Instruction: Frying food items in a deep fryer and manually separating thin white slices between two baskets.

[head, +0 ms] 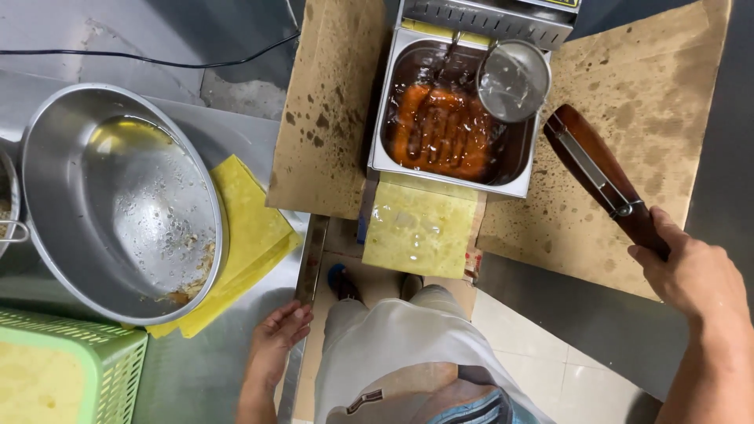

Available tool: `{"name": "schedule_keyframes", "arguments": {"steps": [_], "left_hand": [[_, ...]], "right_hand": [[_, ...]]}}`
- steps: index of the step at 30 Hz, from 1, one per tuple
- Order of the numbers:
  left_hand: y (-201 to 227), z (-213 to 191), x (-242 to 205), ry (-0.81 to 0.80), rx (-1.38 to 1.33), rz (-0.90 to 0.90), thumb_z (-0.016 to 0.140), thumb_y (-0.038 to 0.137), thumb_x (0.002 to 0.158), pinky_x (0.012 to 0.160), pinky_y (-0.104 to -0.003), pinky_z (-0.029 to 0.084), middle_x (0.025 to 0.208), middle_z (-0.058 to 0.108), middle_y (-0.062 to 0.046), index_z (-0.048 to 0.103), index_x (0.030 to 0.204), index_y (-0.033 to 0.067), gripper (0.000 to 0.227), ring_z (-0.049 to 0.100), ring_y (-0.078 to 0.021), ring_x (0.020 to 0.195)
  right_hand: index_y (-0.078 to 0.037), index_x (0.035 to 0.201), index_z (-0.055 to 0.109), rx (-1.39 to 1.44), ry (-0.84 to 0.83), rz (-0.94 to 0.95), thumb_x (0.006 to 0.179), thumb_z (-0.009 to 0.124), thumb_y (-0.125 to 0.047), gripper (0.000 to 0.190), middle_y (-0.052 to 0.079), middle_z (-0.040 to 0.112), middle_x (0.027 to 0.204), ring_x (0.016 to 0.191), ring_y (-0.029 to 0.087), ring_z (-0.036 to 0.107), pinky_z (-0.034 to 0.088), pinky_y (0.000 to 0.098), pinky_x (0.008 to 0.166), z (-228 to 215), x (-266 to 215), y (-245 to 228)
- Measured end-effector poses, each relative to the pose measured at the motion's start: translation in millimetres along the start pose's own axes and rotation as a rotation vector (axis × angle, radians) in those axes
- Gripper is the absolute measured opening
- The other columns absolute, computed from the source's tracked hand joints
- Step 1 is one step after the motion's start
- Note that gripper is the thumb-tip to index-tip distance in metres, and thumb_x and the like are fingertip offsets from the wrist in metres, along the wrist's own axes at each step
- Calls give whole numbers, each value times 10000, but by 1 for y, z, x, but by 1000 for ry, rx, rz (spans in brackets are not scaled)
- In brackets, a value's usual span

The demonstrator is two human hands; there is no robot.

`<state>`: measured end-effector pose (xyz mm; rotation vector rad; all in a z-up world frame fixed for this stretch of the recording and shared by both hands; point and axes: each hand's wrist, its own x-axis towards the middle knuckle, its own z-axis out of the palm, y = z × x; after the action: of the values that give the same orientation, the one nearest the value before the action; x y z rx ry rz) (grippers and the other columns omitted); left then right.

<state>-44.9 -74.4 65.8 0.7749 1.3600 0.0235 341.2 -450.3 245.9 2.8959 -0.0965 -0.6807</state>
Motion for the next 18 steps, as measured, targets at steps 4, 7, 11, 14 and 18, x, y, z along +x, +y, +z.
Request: {"name": "schedule_keyframes", "arguments": {"steps": [4, 7, 11, 14, 18], "left_hand": [[-2, 0, 1, 0, -10, 16, 680, 75, 894, 1010, -430, 543, 1255, 721, -262, 613, 1340, -57, 470, 695, -354, 1142], [0, -2, -1, 8, -65, 11, 673, 45, 878, 1052, -440, 527, 1262, 700, -300, 575, 1359, -76, 505, 679, -374, 1160], [-2, -10, 1, 17, -117, 38, 629, 11, 910, 1048, -469, 525, 1292, 667, -333, 536, 1369, -95, 480, 669, -412, 1142], [-6, -19, 10, 33, -137, 62, 639, 6, 905, 1022, -472, 538, 1285, 667, -325, 553, 1360, -82, 471, 670, -401, 1104], [27, -13, -13, 62, -108, 85, 570, 63, 947, 1052, -450, 505, 1386, 628, -263, 480, 1470, -24, 538, 633, -384, 1221]], "right_hand": [[-380, 1658, 384, 2, -43, -5, 953, 607, -416, 741, 290, 681, 1351, 1169, 508, 669, 555, 544, 906, 2, 8, -8], [-364, 1634, 428, 137, -65, -17, 921, 631, -365, 741, 234, 646, 1405, 1211, 465, 635, 521, 522, 931, 2, 6, -12], [-258, 1593, 497, 344, -73, -46, 904, 669, -272, 711, 172, 633, 1413, 1079, 398, 631, 455, 429, 992, -2, -7, -17], [-217, 1569, 542, 445, -61, -41, 898, 696, -219, 689, 127, 669, 1368, 862, 349, 692, 461, 383, 956, 0, -14, -14], [-112, 1517, 555, 543, 19, -84, 866, 717, -165, 672, 27, 565, 1507, 1360, 147, 497, 370, 316, 1078, -3, -32, -10]]}}
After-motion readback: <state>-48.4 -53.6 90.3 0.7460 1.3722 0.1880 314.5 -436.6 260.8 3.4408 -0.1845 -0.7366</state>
